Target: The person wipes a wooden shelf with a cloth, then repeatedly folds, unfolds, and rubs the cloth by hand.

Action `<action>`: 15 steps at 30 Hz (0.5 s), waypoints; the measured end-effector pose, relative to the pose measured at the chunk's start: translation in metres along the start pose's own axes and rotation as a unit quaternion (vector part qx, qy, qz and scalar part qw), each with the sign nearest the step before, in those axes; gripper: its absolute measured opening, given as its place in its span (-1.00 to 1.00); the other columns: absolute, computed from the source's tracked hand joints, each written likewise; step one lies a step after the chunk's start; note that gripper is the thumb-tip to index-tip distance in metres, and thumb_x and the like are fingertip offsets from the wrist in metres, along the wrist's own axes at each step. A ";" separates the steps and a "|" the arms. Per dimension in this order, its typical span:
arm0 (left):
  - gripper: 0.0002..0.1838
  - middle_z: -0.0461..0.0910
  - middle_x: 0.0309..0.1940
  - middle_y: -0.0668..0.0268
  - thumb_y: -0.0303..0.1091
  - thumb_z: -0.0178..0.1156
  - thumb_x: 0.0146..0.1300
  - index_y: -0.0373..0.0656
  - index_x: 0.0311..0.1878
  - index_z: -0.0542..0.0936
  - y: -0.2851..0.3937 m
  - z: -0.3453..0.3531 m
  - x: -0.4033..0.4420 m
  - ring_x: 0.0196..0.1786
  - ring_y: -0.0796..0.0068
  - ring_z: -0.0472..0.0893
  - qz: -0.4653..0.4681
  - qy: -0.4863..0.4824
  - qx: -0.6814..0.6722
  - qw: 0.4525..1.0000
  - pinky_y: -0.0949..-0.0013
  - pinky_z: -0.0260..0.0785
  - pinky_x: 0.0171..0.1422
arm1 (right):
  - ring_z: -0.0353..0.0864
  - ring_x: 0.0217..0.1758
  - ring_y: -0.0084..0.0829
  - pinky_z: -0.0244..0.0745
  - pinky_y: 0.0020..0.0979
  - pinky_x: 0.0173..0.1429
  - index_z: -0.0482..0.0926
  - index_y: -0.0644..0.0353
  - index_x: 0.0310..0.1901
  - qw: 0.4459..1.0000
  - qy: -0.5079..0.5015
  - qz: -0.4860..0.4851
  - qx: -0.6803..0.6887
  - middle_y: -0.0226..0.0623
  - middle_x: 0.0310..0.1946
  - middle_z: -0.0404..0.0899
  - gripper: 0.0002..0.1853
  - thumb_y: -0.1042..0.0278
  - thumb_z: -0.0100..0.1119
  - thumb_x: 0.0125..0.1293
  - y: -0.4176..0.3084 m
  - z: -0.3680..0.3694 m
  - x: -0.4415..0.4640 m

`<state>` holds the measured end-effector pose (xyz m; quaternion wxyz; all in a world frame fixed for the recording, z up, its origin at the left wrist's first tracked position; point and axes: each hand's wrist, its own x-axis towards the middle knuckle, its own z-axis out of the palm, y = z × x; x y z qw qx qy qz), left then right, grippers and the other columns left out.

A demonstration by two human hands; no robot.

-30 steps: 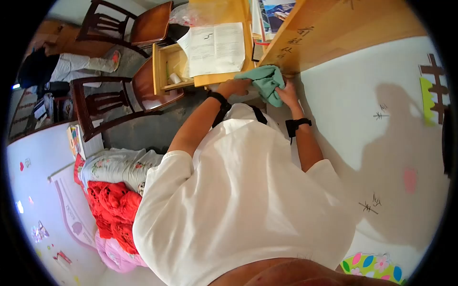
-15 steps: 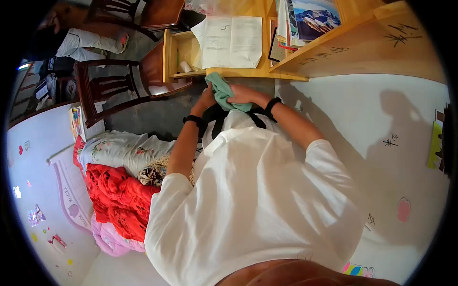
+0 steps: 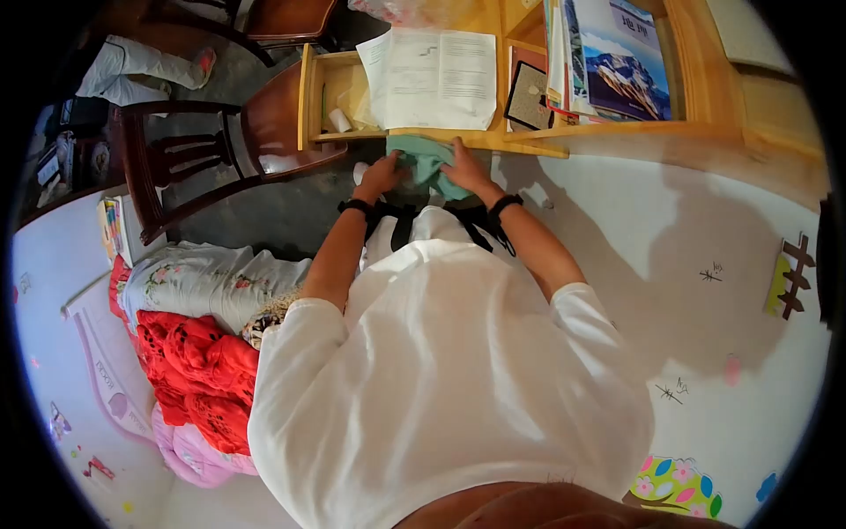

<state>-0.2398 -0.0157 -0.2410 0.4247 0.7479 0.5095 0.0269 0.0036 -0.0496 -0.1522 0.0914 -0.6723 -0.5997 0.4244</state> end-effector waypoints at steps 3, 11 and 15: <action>-0.42 0.54 -0.06 -0.14 -0.10 0.18 0.16 0.00 0.25 0.32 -0.007 -0.003 0.008 0.03 -0.16 0.54 0.007 -0.063 0.017 0.998 -0.04 0.41 0.06 | 0.50 0.12 0.09 0.41 -0.06 0.10 0.15 0.17 0.24 0.996 -0.026 0.067 -0.045 0.13 0.13 0.45 -0.31 0.21 0.26 0.14 0.001 -0.012 -0.016; -0.33 0.49 0.03 -0.12 -0.27 0.23 0.08 -0.07 0.31 0.30 -0.031 -0.043 0.007 0.07 -0.17 0.49 0.049 -0.032 -0.044 0.997 -0.01 0.38 0.12 | 0.46 0.18 0.09 0.40 -0.10 0.19 0.07 0.07 0.40 0.997 -0.063 -0.031 -0.022 0.13 0.18 0.41 -0.22 0.24 0.22 0.18 -0.044 0.031 0.008; -0.39 0.48 0.04 -0.15 -0.33 0.22 0.06 -0.14 0.25 0.37 -0.062 -0.055 0.018 0.11 -0.18 0.45 0.085 -0.058 -0.109 0.989 0.00 0.34 0.18 | 0.45 0.18 0.10 0.39 -0.12 0.21 0.13 0.08 0.38 0.995 -0.067 -0.060 -0.040 0.12 0.19 0.41 -0.27 0.26 0.21 0.19 -0.084 0.053 0.031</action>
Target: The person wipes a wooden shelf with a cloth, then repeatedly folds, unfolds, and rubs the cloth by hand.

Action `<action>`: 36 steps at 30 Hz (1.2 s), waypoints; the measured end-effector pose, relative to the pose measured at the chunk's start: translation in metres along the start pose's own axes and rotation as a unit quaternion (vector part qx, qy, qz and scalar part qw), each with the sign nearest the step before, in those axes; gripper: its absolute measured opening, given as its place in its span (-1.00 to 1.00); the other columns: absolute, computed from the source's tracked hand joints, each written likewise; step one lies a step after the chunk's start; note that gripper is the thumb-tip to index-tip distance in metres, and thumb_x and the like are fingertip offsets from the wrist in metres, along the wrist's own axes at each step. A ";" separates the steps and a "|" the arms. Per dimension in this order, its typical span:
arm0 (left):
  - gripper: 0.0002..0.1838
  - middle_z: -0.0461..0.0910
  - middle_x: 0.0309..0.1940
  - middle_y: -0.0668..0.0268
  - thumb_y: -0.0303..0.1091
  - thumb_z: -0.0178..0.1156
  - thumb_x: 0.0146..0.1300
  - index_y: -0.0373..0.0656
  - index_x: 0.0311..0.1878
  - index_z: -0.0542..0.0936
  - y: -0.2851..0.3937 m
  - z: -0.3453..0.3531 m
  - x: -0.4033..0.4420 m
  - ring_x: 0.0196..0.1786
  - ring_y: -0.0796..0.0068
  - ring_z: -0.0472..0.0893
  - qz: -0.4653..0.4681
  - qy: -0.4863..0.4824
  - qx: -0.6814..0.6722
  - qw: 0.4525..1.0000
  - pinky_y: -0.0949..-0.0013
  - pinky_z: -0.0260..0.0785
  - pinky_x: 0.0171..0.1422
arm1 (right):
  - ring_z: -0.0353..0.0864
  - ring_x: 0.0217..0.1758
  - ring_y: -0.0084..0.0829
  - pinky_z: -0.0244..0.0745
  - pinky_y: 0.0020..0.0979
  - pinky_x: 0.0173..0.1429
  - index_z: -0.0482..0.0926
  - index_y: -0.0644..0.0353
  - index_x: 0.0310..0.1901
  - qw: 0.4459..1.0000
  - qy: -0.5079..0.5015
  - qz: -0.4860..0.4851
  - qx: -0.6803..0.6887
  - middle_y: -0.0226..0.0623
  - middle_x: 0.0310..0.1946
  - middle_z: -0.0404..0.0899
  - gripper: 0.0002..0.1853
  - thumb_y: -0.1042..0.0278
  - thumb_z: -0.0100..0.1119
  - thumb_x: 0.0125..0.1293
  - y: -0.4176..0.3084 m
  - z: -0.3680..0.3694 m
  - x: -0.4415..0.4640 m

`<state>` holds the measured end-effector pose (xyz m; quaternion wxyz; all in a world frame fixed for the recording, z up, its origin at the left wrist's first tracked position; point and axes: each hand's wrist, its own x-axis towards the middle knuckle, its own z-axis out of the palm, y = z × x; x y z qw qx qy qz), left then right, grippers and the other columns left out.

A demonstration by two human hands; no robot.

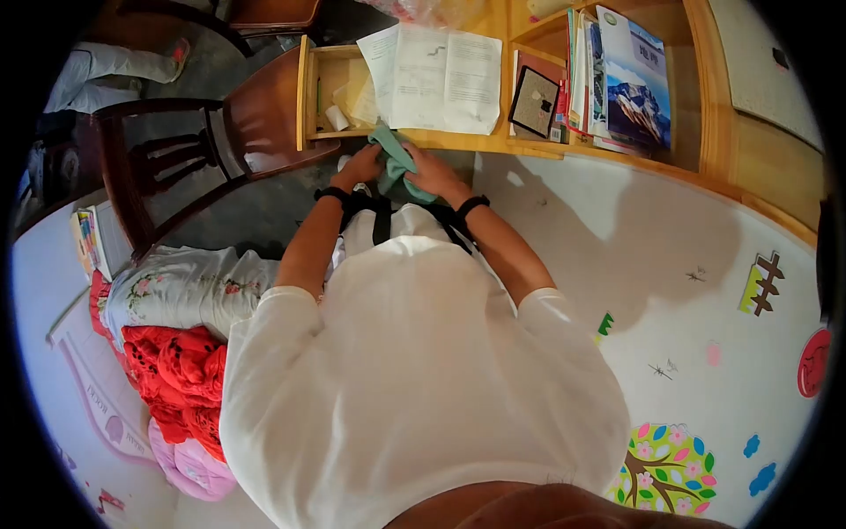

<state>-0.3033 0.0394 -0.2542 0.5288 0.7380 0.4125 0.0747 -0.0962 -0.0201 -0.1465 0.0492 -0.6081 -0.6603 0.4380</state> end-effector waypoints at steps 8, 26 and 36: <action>-0.58 0.53 0.00 -0.07 -0.38 0.13 0.26 -0.18 0.19 0.39 0.004 0.027 0.013 0.10 0.01 0.52 0.025 -0.096 -0.088 0.991 0.14 0.36 0.14 | 0.47 0.13 0.12 0.40 -0.05 0.15 0.22 0.13 0.32 0.993 0.097 0.054 0.037 0.11 0.09 0.47 -0.32 0.29 0.23 0.16 0.020 0.016 -0.003; -0.43 0.55 0.12 0.17 -0.36 0.36 0.08 -0.20 0.19 0.46 -0.065 -0.047 -0.060 0.12 0.31 0.52 -0.057 -0.110 -0.132 0.983 0.22 0.38 0.19 | 0.43 0.18 0.01 0.36 -0.12 0.24 0.32 0.16 0.19 0.973 0.027 -0.219 0.070 -0.02 0.11 0.46 -0.45 0.45 0.14 0.10 -0.048 0.043 0.056; -0.60 0.55 -0.05 -0.17 -0.19 0.10 0.16 -0.27 -0.02 0.59 -0.079 -0.123 -0.095 -0.02 -0.17 0.54 -0.257 0.219 0.105 0.935 0.04 0.40 0.07 | 0.60 -0.01 0.00 0.51 -0.06 0.03 0.45 0.29 0.12 0.977 -0.213 0.014 -0.032 0.08 -0.05 0.59 -0.45 0.14 0.09 0.13 -0.066 0.048 0.098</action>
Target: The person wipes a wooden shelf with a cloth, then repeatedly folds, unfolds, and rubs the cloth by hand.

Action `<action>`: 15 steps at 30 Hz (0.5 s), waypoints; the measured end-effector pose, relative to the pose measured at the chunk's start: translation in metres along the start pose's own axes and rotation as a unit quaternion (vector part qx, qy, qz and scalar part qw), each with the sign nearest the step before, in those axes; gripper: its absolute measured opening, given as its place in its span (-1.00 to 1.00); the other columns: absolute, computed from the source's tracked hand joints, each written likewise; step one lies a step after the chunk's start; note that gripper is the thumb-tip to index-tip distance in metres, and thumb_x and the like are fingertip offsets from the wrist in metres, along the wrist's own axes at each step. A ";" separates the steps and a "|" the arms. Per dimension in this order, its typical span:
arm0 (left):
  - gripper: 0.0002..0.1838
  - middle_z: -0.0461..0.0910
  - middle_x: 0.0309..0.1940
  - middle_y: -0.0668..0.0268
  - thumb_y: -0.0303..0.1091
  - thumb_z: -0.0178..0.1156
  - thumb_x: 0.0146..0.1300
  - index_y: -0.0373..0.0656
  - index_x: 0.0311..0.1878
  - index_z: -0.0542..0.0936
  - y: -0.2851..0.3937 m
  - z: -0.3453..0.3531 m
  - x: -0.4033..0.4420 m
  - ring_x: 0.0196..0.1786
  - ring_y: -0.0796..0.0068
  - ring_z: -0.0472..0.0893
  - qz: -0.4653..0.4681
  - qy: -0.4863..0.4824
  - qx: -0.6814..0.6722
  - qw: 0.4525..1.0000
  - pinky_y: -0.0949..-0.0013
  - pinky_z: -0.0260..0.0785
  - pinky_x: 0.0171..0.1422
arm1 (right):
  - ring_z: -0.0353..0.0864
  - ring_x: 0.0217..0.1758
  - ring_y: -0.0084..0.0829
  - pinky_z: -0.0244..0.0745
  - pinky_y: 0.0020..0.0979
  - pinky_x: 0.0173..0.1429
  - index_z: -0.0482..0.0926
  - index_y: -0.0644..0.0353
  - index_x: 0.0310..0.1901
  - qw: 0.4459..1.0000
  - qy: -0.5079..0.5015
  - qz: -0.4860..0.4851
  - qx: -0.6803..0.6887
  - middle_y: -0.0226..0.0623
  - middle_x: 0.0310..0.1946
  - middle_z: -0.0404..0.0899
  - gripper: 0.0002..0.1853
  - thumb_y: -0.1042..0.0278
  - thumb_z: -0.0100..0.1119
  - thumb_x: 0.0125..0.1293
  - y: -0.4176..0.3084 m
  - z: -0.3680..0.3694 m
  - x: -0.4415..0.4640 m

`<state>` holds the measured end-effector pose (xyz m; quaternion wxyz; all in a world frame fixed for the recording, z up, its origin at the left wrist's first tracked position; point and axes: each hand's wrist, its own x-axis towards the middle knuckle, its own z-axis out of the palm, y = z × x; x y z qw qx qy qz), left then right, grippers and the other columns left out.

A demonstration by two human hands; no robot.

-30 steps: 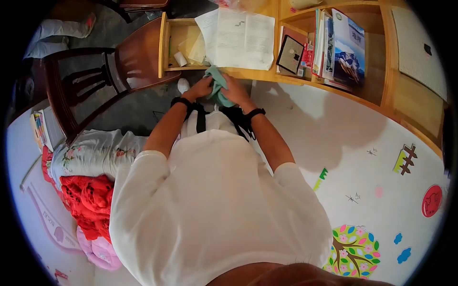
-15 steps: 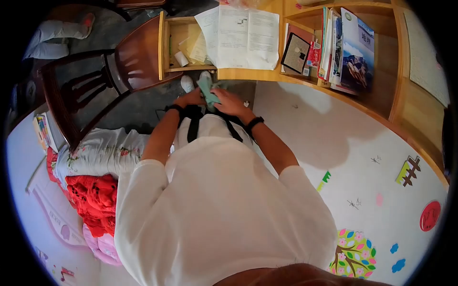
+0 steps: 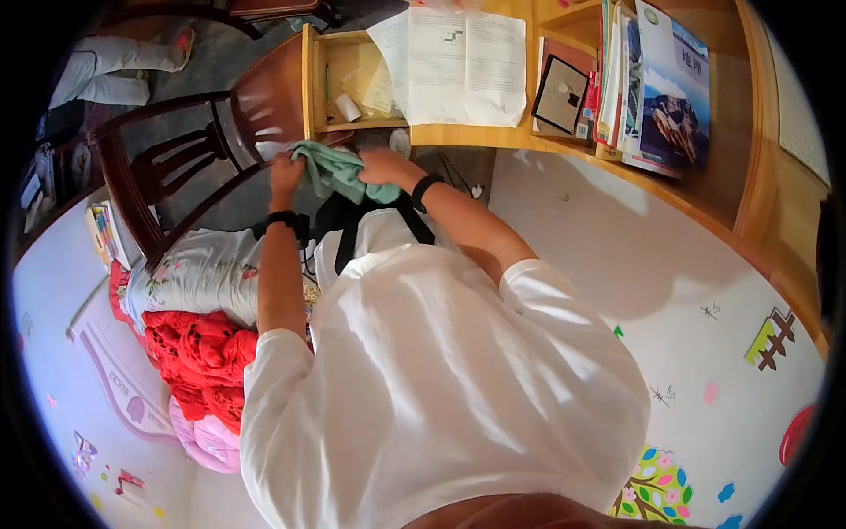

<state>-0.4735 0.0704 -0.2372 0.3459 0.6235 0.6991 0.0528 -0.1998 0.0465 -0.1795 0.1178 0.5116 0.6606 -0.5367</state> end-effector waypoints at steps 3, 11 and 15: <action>-0.63 0.57 -0.17 -0.17 -0.23 0.12 0.13 -0.28 -0.07 0.59 0.023 0.006 -0.006 -0.07 -0.20 0.55 0.018 0.042 0.052 0.998 -0.03 0.39 0.03 | 0.61 0.00 -0.02 0.52 -0.08 0.02 0.50 0.28 0.11 0.999 -0.022 0.023 -0.021 0.06 -0.05 0.61 -0.43 0.04 0.08 0.15 0.024 0.026 0.008; -0.70 0.44 -0.10 -0.13 -0.44 0.20 0.07 -0.34 -0.10 0.56 0.049 0.021 0.026 -0.08 -0.24 0.49 0.058 0.140 -0.027 0.988 -0.05 0.38 -0.04 | 0.49 0.15 0.10 0.39 -0.12 0.17 0.29 0.38 0.25 0.982 -0.117 0.080 0.121 0.19 0.08 0.50 -0.29 -0.07 0.02 0.25 0.044 0.025 0.005; -0.60 0.35 -0.03 -0.12 -0.58 0.18 0.08 -0.32 0.05 0.46 0.055 -0.010 0.057 0.00 -0.21 0.45 0.057 0.145 -0.078 0.985 -0.02 0.35 0.00 | 0.49 0.13 0.12 0.42 -0.08 0.12 0.12 0.35 0.36 0.987 0.034 0.102 0.118 0.28 0.06 0.48 -0.23 0.01 0.06 0.26 -0.004 0.024 0.012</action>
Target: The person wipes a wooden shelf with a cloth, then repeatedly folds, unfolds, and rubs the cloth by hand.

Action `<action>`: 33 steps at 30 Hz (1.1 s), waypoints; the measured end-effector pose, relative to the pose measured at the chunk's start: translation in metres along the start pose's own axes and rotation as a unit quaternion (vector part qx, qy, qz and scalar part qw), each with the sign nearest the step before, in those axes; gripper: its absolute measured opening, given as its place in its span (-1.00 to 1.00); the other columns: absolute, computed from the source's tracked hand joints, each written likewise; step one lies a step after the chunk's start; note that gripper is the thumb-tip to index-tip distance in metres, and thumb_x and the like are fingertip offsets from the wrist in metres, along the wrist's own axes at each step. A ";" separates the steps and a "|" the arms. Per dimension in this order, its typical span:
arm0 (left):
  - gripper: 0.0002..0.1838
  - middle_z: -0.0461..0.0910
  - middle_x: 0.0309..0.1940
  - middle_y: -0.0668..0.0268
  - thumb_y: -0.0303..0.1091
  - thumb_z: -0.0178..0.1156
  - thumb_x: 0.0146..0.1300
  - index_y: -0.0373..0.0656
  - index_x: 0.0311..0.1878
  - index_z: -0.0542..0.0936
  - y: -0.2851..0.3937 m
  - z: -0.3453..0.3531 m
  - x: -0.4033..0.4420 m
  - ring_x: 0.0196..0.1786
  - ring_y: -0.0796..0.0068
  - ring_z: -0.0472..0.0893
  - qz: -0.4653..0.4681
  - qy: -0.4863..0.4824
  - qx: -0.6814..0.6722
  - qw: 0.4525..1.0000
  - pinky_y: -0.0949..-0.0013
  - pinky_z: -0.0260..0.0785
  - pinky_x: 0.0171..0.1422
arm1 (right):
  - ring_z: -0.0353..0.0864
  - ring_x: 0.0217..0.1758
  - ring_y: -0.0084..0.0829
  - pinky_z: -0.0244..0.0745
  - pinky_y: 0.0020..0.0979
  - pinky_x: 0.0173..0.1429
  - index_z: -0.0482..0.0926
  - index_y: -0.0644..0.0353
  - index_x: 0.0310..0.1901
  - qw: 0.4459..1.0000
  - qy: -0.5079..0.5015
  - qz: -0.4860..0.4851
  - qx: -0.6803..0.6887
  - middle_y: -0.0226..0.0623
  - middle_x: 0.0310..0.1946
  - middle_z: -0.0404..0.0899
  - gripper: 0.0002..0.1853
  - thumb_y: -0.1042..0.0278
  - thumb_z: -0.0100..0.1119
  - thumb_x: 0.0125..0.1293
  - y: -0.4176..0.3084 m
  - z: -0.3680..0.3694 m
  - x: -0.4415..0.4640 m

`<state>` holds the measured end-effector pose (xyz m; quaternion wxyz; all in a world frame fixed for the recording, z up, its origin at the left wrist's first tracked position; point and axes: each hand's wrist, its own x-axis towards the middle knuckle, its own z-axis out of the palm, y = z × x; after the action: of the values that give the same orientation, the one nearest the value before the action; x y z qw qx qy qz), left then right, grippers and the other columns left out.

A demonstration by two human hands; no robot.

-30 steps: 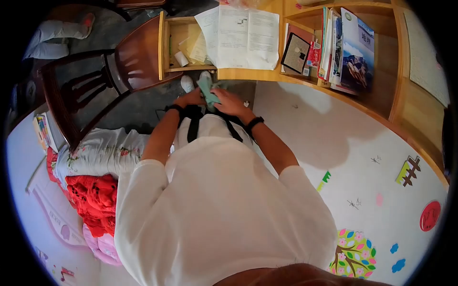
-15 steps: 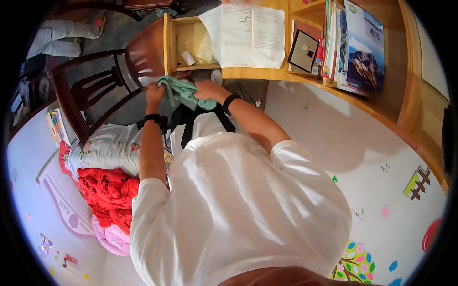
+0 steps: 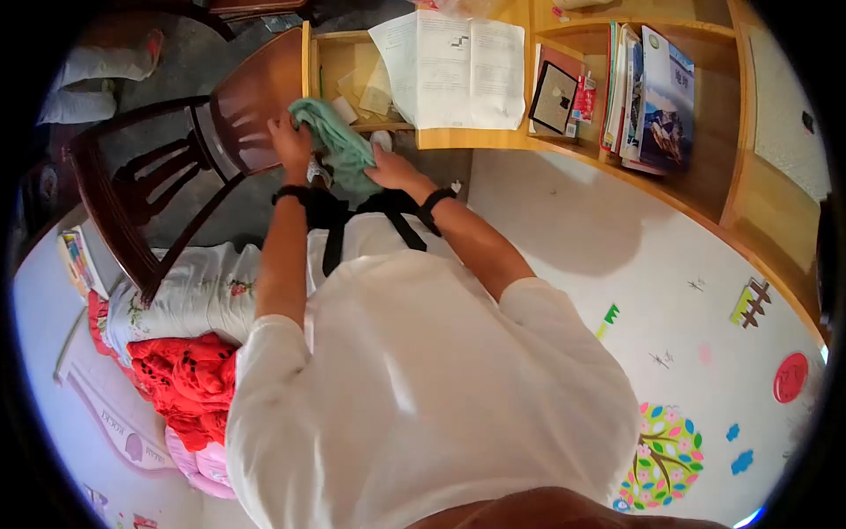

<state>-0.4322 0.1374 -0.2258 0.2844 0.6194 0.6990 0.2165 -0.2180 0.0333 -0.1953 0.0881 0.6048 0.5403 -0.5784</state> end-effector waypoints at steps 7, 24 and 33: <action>-0.47 0.31 0.04 -0.12 -0.56 0.16 0.16 -0.16 0.25 0.39 -0.031 -0.060 0.065 0.06 -0.21 0.45 0.052 -0.071 -0.019 0.996 -0.01 0.36 0.07 | 0.54 -0.27 0.21 0.49 -0.01 -0.09 0.02 -0.21 0.47 0.936 0.312 -0.154 -0.050 0.14 -0.38 0.49 -0.17 0.52 0.08 0.18 -0.068 0.023 0.020; -0.24 0.43 0.17 -0.14 -0.09 0.30 0.12 -0.14 0.33 0.20 -0.114 0.000 0.048 0.25 -0.09 0.44 0.015 -0.371 -0.018 0.928 0.06 0.33 0.27 | 0.59 -0.13 0.09 0.51 -0.05 0.01 0.54 -0.03 0.15 0.970 0.146 -0.153 -0.118 0.07 -0.20 0.61 -0.48 0.46 0.05 0.07 -0.088 0.000 0.081; -0.72 0.45 -0.12 -0.06 -0.43 0.11 0.21 -0.19 -0.02 0.35 -0.054 -0.017 0.151 -0.07 -0.08 0.47 0.221 -0.183 -0.040 0.957 0.07 0.31 0.07 | 0.50 0.03 0.17 0.47 -0.08 0.08 0.32 -0.04 0.33 0.943 0.313 -0.097 0.064 0.21 0.08 0.40 -0.42 0.43 0.04 0.23 -0.107 -0.062 0.092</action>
<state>-0.4944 0.2806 -0.2674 0.3767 0.7755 0.4719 0.1845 -0.2846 0.1723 -0.1940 -0.1805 0.7045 0.5584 -0.3991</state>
